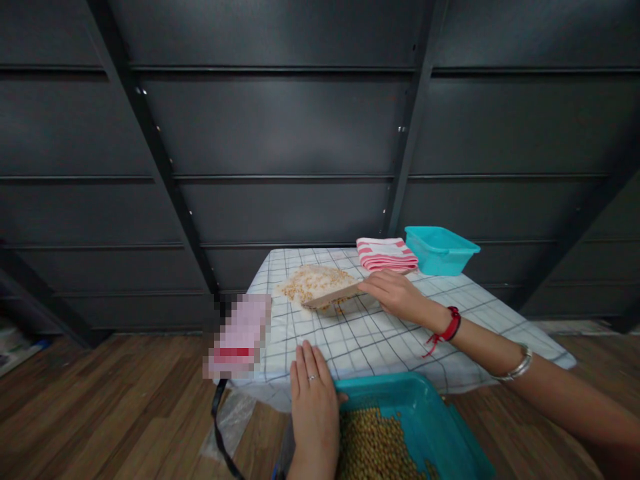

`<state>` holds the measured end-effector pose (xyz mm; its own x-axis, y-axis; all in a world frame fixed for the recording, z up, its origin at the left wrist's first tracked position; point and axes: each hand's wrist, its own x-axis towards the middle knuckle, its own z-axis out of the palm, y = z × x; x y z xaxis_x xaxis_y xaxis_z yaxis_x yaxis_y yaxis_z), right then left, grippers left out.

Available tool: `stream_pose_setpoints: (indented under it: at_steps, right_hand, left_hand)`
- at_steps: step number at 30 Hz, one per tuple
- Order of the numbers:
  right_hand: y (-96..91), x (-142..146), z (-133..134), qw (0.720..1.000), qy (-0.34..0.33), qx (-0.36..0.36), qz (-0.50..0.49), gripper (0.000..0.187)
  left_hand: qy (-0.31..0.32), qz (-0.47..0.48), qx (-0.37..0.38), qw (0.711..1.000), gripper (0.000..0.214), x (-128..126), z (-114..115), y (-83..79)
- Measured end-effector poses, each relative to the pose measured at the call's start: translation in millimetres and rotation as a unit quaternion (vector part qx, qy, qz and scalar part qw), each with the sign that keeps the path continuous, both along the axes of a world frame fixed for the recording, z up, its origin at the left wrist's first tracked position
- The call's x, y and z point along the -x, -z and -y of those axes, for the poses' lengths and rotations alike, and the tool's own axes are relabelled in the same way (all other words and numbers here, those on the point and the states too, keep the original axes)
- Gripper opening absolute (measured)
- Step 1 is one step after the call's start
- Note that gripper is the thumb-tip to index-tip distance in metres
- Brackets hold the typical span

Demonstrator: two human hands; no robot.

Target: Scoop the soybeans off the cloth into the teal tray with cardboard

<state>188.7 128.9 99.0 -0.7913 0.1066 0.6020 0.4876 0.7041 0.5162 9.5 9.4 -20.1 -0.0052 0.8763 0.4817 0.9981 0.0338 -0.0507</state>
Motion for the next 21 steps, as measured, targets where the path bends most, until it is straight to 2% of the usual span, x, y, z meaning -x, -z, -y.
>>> stream_pose_setpoints:
  at_steps: [6, 12, 21]
  right_hand:
    - [-0.4, -9, 4, 1.0, -0.01, 0.014, -0.024, 0.035]
    - [2.1, -5, -2, 1.0, 0.018, 0.011, -0.023, 0.032]
    - [3.2, -16, 6, 0.997, 0.009, 0.059, -0.051, 0.04]
  left_hand:
    - [0.001, 0.013, 0.007, 1.0, 0.059, 0, 0, -0.5]
    - [0.004, 0.013, 0.011, 1.0, 0.06, 0, 0, 0.4]
    - [0.026, -0.005, 0.007, 1.0, 0.055, 5, 1, 6.9]
